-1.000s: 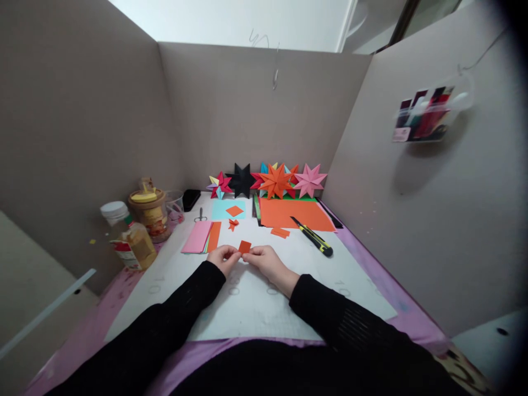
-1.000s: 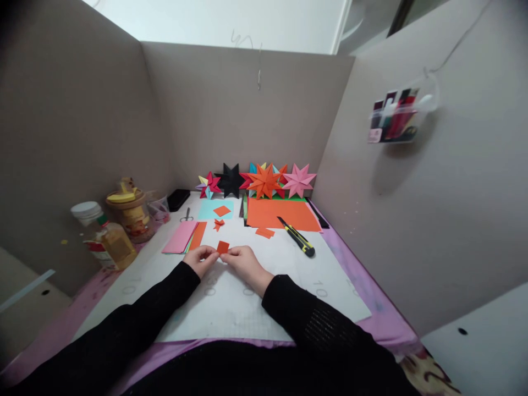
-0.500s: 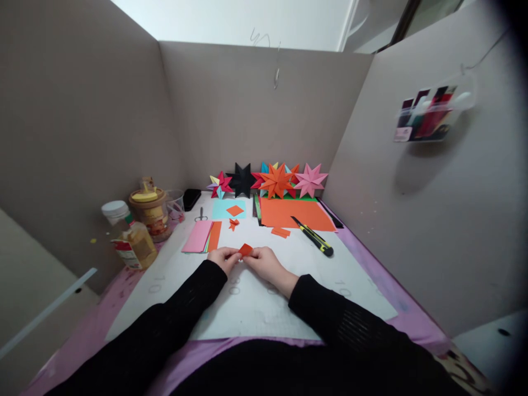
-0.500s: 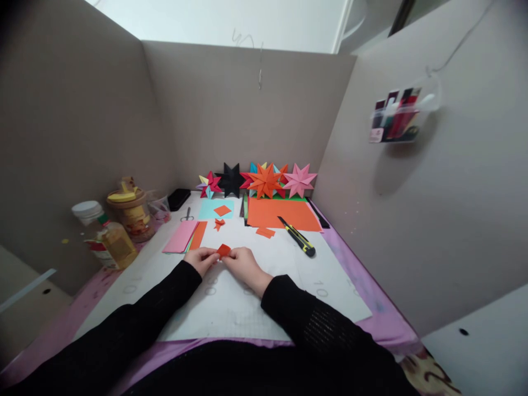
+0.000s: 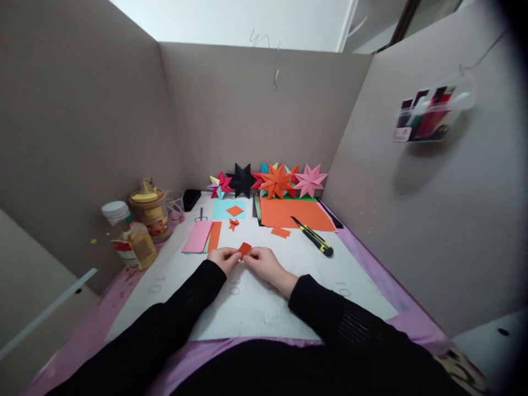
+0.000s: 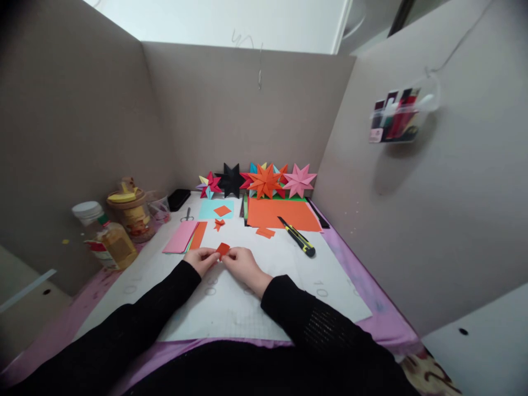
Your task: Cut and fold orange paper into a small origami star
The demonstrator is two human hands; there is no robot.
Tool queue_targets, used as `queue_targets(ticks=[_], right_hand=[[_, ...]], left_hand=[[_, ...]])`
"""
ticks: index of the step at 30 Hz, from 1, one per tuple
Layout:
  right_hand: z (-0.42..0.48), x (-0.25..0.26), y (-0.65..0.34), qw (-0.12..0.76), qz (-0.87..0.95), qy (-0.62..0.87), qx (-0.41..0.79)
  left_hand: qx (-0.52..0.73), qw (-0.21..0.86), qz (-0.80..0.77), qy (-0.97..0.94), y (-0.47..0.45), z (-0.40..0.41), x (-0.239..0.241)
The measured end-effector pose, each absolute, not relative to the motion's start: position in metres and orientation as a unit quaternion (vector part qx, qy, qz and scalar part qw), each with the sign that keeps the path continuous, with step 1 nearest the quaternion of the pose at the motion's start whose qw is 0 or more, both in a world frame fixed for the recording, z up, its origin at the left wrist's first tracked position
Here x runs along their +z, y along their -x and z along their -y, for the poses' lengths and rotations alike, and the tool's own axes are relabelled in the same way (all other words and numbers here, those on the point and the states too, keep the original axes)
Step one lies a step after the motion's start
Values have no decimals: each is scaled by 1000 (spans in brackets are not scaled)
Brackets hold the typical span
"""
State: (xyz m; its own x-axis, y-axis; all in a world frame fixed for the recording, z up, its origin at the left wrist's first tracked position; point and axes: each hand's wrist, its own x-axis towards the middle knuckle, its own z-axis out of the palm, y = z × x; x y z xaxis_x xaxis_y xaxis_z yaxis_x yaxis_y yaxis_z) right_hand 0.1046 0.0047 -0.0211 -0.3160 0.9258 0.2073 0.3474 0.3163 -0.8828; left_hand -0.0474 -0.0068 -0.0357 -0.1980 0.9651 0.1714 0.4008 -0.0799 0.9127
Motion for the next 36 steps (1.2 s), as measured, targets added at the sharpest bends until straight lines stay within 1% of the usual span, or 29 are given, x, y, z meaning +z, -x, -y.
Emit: queue_targets(ticks=[7,15,19,27,32,36], right_hand=[[-6,-21,-104,398,707,429,398],[-8,-24,-105,399,707,432,394],[-7,-24,-105,397,715,434,378],[-3,-19,-105,396,736,456,306],[-3,-21,-105,396,744,449,296],[-4,-21,-104,395,742,453,296]], left_hand=[[462,339,-602,-556,51,4,-38],[469,344,-610,-539,48,4,-37],[465,355,-609,-536,48,5,-35],[457,345,-604,-555,47,6,-32],[459,379,-593,-543,49,4,-35],[448,382,-576,-568,53,1,-41]])
